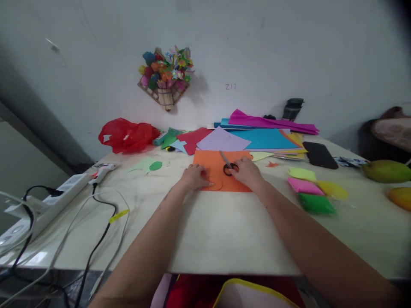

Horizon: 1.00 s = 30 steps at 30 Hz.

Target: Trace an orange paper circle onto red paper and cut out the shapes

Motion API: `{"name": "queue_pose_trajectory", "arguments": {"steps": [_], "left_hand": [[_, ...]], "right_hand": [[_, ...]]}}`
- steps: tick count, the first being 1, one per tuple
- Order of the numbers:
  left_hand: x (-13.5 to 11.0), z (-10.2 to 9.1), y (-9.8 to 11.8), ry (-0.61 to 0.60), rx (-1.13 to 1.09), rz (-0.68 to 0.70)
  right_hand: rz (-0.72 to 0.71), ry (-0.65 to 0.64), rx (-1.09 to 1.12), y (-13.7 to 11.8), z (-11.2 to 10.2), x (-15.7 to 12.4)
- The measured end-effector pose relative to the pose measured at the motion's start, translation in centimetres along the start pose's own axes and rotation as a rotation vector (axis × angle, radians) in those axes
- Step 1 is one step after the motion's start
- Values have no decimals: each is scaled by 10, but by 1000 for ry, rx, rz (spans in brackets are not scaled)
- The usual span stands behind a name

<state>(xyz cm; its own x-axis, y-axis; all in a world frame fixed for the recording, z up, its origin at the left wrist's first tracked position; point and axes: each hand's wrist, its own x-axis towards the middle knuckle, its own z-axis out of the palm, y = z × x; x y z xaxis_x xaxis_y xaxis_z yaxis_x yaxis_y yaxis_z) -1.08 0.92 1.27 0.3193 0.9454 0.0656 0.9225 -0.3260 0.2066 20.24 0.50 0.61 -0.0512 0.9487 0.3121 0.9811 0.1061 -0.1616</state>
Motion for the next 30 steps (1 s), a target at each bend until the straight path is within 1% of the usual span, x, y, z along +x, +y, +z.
{"name": "queue_pose_trajectory", "arguments": {"steps": [4,6,7,9,11,12,13,14,17,18,20,22,24,27,30], "left_hand": [[-1,0,-2,5,-2,-11],[-3,0,-2,23,11,49],[-5,0,-2,12,19,106],[-6,0,-1,-74,31,235],[-6,2,-1,-181,42,303],[-5,3,-2,-206,52,290],[-4,4,-3,-203,72,242],[-2,6,-4,-181,102,163],[3,12,-8,-111,210,-163],[4,14,-9,-92,235,-253],[4,16,-10,-53,260,-362],[4,17,-10,-20,258,-382],[3,16,-8,-8,239,-338],[3,12,-4,-59,179,-252],[2,8,-3,-126,116,-229]], "right_hand": [[39,-31,-7,-4,0,0],[45,-36,-19,-5,2,2],[46,-36,-28,-5,3,3],[38,-30,-47,-6,5,4],[24,-16,-56,-5,6,5],[20,-11,-56,-5,6,5],[19,-10,-53,-5,6,5],[21,-11,-50,-5,6,5],[26,-16,-47,-5,5,4],[24,-18,-46,-5,5,4],[22,-21,-41,-5,4,4],[27,-22,-34,-6,3,4],[39,-25,-25,-8,2,5],[61,-42,2,-9,1,7],[63,-26,27,-5,-1,9]]}}
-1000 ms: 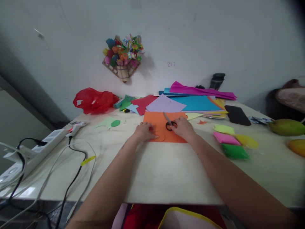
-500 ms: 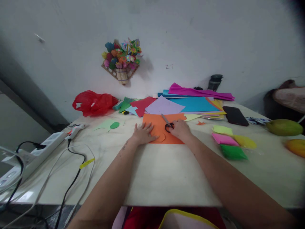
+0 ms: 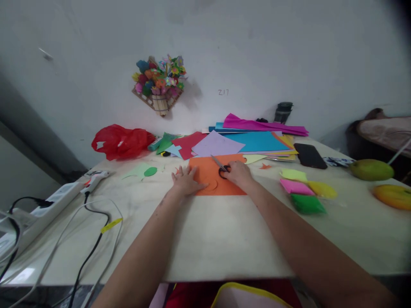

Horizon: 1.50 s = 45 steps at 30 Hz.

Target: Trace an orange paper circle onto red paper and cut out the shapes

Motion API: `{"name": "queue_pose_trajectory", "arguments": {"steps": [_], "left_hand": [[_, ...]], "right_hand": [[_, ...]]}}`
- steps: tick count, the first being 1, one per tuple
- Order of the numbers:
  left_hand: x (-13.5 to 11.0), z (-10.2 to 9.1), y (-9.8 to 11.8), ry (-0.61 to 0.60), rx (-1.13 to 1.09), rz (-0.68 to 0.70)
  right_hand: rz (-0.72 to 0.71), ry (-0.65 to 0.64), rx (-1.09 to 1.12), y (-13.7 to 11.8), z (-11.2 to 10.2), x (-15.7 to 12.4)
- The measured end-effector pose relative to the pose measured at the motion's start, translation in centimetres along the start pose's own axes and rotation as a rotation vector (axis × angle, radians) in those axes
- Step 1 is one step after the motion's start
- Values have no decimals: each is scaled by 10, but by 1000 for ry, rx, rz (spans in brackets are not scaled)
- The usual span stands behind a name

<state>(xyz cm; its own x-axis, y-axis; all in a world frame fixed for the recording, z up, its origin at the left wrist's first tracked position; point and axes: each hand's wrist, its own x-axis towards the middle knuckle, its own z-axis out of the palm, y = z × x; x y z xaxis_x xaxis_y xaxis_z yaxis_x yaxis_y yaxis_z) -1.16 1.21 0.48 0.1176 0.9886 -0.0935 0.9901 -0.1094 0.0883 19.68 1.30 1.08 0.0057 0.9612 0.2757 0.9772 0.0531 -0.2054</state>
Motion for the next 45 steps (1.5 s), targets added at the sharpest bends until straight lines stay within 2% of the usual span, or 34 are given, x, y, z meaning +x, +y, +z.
{"name": "queue_pose_trajectory", "arguments": {"steps": [4,8,13,18,22,26,28,30,32,34,38,45], "left_hand": [[-4,-6,-3,-75,-34,31],[-7,-10,-4,-116,-26,40],[-5,-8,-6,-117,15,48],[-2,-6,-12,-96,49,38],[-1,-8,-16,-111,53,50],[-2,-9,-18,-109,41,56],[-4,-9,-18,-104,14,51],[-5,-8,-18,-63,-21,70],[-5,-6,-17,5,-52,124],[-5,-4,-17,56,-87,178],[-2,-2,-15,78,-178,215],[-1,-3,-14,26,-277,198]], "right_hand": [[60,96,-4,13,-6,3],[228,181,-18,33,-13,5],[380,154,-35,56,-16,7],[456,85,-37,62,-15,8],[421,85,-75,61,-15,5],[229,217,-178,55,-15,1],[166,170,-176,49,-16,1],[185,47,-139,42,-16,1],[203,-24,-120,35,-16,1],[189,-28,-122,30,-15,1],[128,-27,-121,25,-10,-2],[22,-30,-186,20,-2,-6]]}}
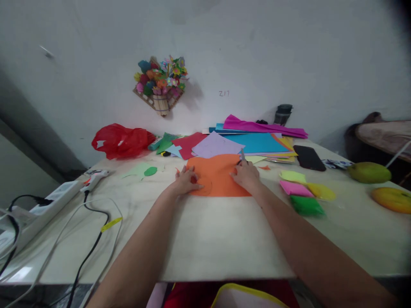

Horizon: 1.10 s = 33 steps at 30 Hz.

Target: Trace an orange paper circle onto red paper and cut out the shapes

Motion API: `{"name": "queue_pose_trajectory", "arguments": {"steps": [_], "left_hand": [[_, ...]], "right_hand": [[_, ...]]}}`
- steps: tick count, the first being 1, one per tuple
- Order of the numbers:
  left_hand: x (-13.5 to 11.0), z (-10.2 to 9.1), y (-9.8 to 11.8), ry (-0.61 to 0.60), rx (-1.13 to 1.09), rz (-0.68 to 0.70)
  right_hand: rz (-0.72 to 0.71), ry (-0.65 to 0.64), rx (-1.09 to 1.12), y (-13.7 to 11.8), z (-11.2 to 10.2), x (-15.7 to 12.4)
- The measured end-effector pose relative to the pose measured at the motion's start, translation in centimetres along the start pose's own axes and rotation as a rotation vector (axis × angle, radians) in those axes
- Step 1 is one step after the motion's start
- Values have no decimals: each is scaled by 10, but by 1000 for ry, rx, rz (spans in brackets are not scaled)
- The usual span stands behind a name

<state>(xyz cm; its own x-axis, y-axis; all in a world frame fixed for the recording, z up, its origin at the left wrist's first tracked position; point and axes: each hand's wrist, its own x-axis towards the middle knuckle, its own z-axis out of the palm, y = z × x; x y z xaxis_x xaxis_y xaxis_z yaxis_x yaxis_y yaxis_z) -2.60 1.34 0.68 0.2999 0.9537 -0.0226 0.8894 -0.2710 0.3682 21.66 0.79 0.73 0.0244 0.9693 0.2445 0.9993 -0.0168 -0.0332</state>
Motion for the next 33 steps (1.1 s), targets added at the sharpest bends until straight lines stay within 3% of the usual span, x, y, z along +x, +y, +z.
{"name": "queue_pose_trajectory", "arguments": {"steps": [3,6,11,15,20,27,30,33], "left_hand": [[1,1,1,48,-34,-26],[4,1,-1,204,-136,-143],[11,2,-11,410,-587,-220],[7,0,-10,397,-745,-267],[-3,-6,1,246,-915,-218],[4,-7,-4,542,-794,-252],[5,-12,-9,686,-536,-272],[4,-15,-15,668,-320,-352]], "right_hand": [[-16,1,-42,-4,3,-1],[-49,28,-66,-9,10,-2],[-125,-49,-5,-18,24,-2],[-132,-130,34,-21,30,-2],[-129,-127,42,-21,29,-2],[-168,-74,90,-22,28,-2],[-115,-106,98,-20,27,-1],[-77,-130,80,-17,27,0]]}}
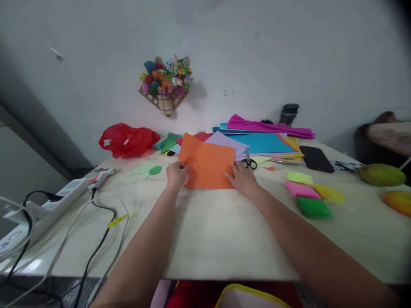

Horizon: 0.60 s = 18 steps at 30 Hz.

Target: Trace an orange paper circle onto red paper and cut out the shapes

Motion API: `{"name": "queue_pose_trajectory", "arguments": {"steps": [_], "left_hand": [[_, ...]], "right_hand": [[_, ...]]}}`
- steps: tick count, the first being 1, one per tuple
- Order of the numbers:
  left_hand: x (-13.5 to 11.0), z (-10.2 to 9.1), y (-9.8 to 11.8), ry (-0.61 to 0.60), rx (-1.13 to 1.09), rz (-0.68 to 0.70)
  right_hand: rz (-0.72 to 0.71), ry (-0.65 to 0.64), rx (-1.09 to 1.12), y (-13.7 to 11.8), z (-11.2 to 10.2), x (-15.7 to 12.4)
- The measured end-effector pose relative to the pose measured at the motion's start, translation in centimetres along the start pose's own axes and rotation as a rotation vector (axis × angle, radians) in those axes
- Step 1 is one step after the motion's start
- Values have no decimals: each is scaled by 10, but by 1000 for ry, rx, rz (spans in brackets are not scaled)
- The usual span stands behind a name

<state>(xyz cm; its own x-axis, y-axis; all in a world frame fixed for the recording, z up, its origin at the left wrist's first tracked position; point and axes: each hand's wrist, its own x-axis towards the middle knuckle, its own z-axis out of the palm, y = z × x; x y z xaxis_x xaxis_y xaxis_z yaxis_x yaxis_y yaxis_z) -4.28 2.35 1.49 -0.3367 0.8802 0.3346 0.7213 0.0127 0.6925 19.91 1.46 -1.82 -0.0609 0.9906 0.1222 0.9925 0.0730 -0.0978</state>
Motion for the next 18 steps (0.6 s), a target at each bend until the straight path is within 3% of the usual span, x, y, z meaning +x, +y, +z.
{"name": "queue_pose_trajectory", "arguments": {"steps": [6,11,14,18], "left_hand": [[1,-3,-6,12,155,-71],[-1,-6,1,114,249,195],[0,-4,5,-56,162,306],[-1,1,7,-335,-26,303]], "right_hand": [[-62,12,-33,-1,2,0],[-248,-10,-34,-6,-1,-4],[-307,-56,-4,-8,-3,-7],[-339,-86,15,-8,-5,-8]]}}
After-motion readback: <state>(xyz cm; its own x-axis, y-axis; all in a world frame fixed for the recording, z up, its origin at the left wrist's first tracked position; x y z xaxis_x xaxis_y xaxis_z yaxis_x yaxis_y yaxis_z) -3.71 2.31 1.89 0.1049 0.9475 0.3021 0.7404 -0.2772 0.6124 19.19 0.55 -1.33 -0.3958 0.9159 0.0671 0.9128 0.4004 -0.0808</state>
